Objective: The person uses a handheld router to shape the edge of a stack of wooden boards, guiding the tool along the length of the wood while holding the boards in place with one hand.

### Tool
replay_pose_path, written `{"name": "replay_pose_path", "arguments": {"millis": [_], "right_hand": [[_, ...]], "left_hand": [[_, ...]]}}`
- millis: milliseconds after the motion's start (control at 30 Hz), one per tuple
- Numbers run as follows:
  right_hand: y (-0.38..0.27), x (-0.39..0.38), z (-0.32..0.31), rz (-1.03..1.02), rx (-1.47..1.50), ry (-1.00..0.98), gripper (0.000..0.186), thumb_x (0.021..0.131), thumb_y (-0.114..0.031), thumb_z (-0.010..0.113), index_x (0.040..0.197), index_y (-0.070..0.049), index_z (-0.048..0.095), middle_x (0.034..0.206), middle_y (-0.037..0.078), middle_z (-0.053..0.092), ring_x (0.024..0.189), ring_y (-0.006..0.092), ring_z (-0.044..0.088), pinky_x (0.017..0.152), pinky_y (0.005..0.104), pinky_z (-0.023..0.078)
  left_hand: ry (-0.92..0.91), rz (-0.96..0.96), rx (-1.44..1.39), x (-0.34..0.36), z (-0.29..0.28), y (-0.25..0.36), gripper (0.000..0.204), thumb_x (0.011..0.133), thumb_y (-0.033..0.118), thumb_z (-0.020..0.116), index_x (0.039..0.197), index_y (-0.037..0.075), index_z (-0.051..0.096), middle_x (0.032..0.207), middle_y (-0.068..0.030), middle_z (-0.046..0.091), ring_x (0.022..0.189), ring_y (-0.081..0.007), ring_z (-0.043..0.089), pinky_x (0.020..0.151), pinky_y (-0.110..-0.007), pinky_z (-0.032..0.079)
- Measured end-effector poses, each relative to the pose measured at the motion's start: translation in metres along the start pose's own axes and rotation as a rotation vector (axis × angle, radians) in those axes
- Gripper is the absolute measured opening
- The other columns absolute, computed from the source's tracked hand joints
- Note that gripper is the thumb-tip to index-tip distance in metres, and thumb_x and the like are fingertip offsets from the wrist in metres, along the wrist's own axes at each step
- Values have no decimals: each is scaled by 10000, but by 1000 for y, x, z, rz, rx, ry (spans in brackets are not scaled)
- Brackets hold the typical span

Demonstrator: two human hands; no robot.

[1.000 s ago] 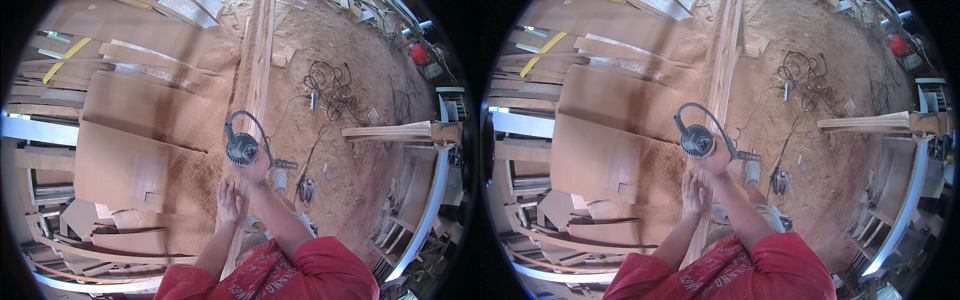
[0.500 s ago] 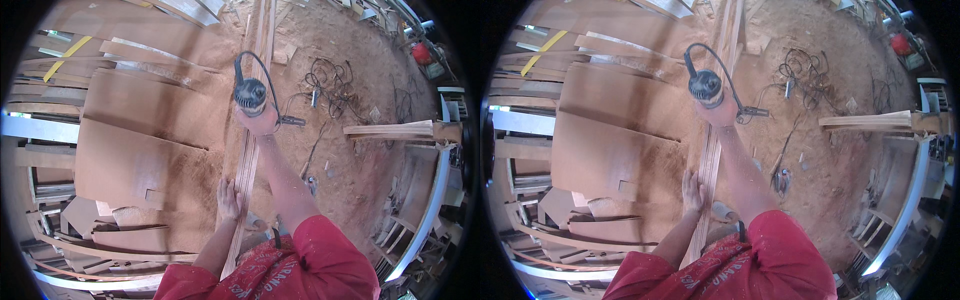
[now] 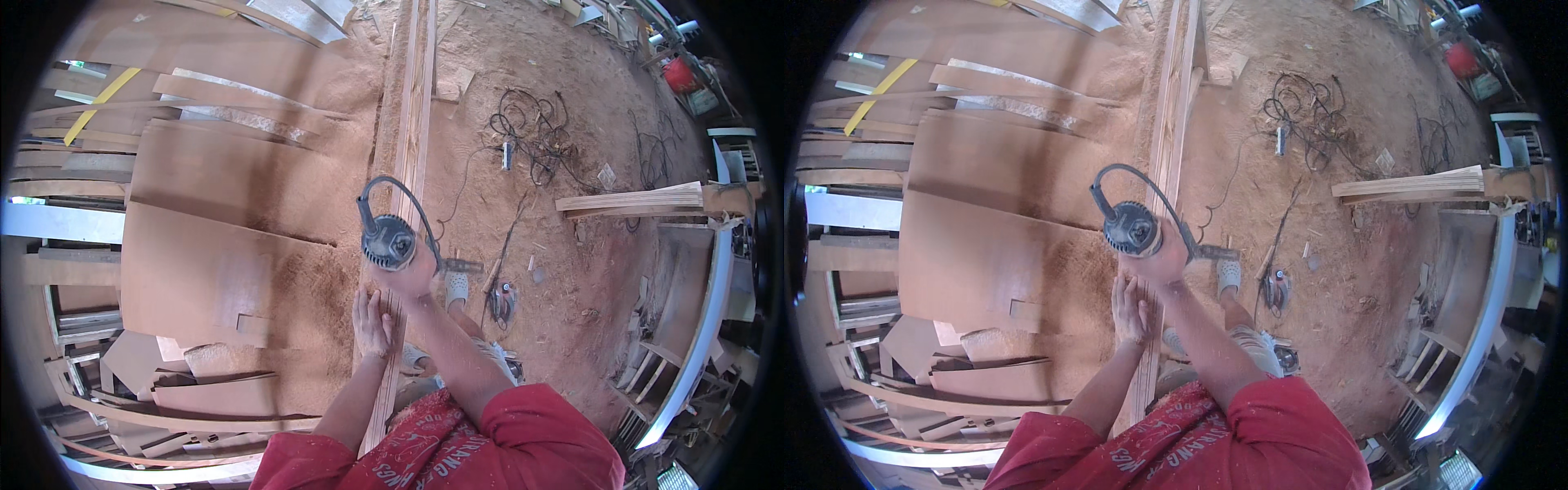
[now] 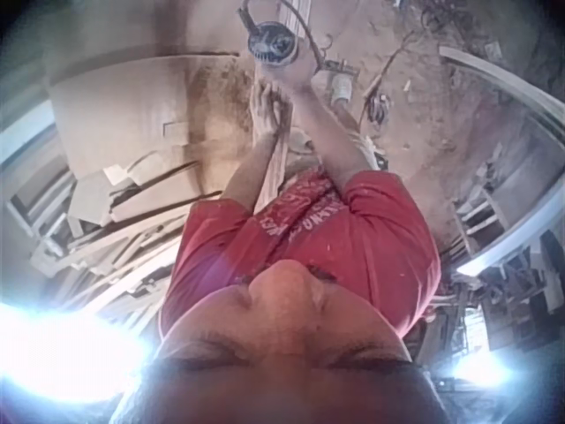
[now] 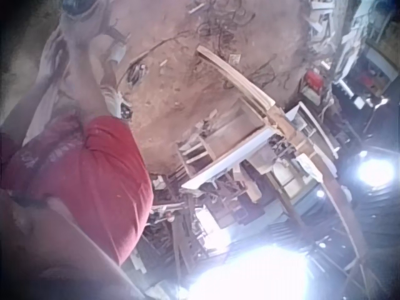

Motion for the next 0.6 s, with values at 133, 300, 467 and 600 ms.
{"name": "replay_pose_path", "arguments": {"millis": [133, 300, 467, 600], "right_hand": [[9, 39, 5, -179, -22, 37, 535, 719, -200, 1029, 1188, -67, 810, 1041, 97, 858, 932, 228, 839, 855, 381, 663], [22, 73, 8, -205, 14, 45, 714, 627, -310, 1108, 1220, -69, 790, 1071, 124, 848, 977, 299, 843, 881, 426, 663], [9, 85, 17, -200, -12, 94, 557, 695, -246, 1020, 1173, -83, 786, 1039, 160, 836, 968, 360, 838, 854, 451, 661], [7, 130, 12, -210, -6, 72, 540, 714, -285, 1016, 1160, -74, 796, 1058, 175, 847, 996, 377, 845, 867, 464, 667]], "left_hand": [[-30, -24, 5, -2, -4, 3, 688, 1023, 248, 590, 1672, 30, 520, 1806, -327, 390, 1676, -552, 345, 1398, -641, 270], [-19, -35, 21, -1, 0, 6, 707, 989, 224, 613, 1662, 21, 534, 1801, -326, 394, 1667, -567, 347, 1390, -653, 284], [40, -16, 19, -4, 0, -3, 693, 972, 199, 622, 1638, 14, 563, 1778, -325, 428, 1659, -568, 363, 1382, -657, 305], [38, -28, 16, 0, -5, 11, 646, 980, 179, 590, 1597, -10, 591, 1748, -344, 456, 1637, -574, 399, 1371, -651, 331]]}}
Point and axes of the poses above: each hand's wrist, its own x-axis towards the middle knuckle, its own z-axis out of the palm, y = z × x, the point moved 2 cm from there along x, towards the middle knuckle
